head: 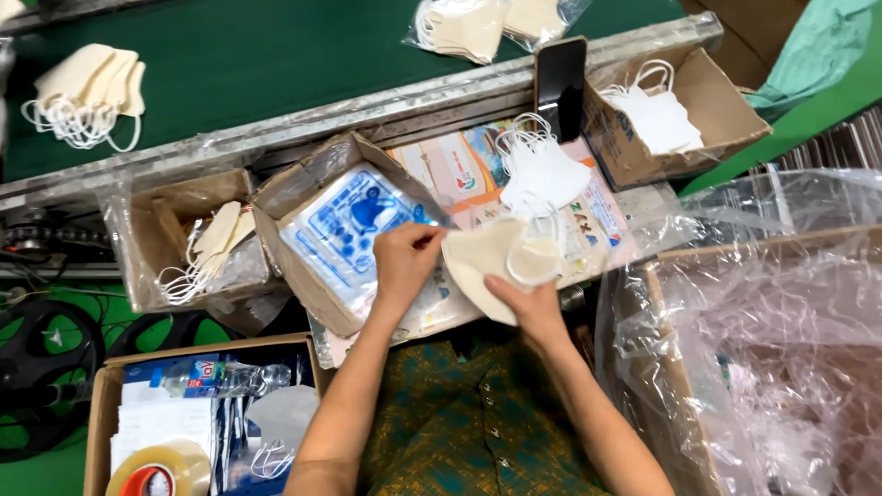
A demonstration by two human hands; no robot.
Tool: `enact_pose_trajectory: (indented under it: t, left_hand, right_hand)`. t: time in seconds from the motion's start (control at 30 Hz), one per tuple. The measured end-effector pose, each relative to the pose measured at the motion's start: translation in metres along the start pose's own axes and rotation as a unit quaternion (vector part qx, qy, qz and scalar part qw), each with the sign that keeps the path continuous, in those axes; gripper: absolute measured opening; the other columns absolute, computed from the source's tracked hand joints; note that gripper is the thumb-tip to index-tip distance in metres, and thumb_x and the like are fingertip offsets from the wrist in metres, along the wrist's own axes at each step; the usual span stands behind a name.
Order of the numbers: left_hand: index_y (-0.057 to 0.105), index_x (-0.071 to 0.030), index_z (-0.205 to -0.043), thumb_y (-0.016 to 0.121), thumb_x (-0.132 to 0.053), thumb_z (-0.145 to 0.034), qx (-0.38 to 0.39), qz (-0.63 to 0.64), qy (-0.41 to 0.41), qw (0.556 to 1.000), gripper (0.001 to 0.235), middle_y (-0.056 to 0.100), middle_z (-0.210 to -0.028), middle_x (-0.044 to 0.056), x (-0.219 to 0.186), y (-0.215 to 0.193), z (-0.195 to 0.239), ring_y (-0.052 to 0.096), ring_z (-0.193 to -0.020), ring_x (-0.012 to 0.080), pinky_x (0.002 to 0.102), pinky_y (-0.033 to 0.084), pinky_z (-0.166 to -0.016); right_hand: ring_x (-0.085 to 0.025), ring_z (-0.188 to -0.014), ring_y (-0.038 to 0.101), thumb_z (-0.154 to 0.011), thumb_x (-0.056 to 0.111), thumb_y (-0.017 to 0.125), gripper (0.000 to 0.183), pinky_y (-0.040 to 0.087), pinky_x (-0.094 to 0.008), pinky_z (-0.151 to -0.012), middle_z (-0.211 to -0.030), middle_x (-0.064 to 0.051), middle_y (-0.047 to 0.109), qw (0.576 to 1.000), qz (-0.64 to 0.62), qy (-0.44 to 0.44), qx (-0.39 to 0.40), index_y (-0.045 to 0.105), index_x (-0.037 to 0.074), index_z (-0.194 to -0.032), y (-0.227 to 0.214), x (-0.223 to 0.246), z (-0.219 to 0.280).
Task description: The person is seen picking up, inspecting, and packaging face masks at a manufacturing facility.
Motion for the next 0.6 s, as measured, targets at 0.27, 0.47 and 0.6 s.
enact_pose_trajectory:
  t: [0.27,0.47,0.6]
  left_hand:
    - [0.080,-0.002,-0.093,0.078,-0.011,-0.086,-0.035,0.107,-0.066,0.991,0.012,0.077,-0.075,0.006,0.011,0.004,0.007,0.068,-0.063,0.0070,0.022,0.053,-0.058]
    - [0.058,-0.011,-0.136,0.074,-0.001,-0.078,0.093,0.204,-0.114,0.968,0.062,0.078,-0.087,0.005,-0.013,0.031,0.012,0.068,-0.072,0.0076,0.022,0.057,-0.064]
    - [0.073,-0.001,-0.125,0.079,0.007,-0.087,0.156,0.272,0.031,0.949,0.039,0.077,-0.107,0.011,-0.015,0.039,0.009,0.070,-0.096,0.0116,0.026,0.057,-0.084]
  right_hand:
    - [-0.020,-0.093,0.073,-0.081,0.010,0.082,0.039,0.059,-0.031,-0.082,-0.106,-0.009,0.076,0.991,0.095,-0.063,-0.071,0.070,-0.002,-0.116,-0.035,-0.010,-0.018]
    - [-0.026,-0.095,0.074,-0.083,0.017,0.082,0.030,0.057,-0.036,-0.083,-0.104,-0.009,0.076,0.902,0.357,-0.241,-0.037,0.078,0.008,-0.111,-0.005,0.063,-0.014]
    - [-0.037,-0.102,0.061,-0.073,0.017,0.082,0.033,0.047,-0.044,-0.088,-0.108,-0.015,0.067,0.778,0.485,-0.396,-0.041,0.079,0.017,-0.105,0.044,0.159,0.014]
Point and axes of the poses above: each hand's wrist, its own z-axis away from the middle knuckle, its own y-axis out of the palm, x = y × z, the point moved 8 cm from there along -z, towards the middle knuckle
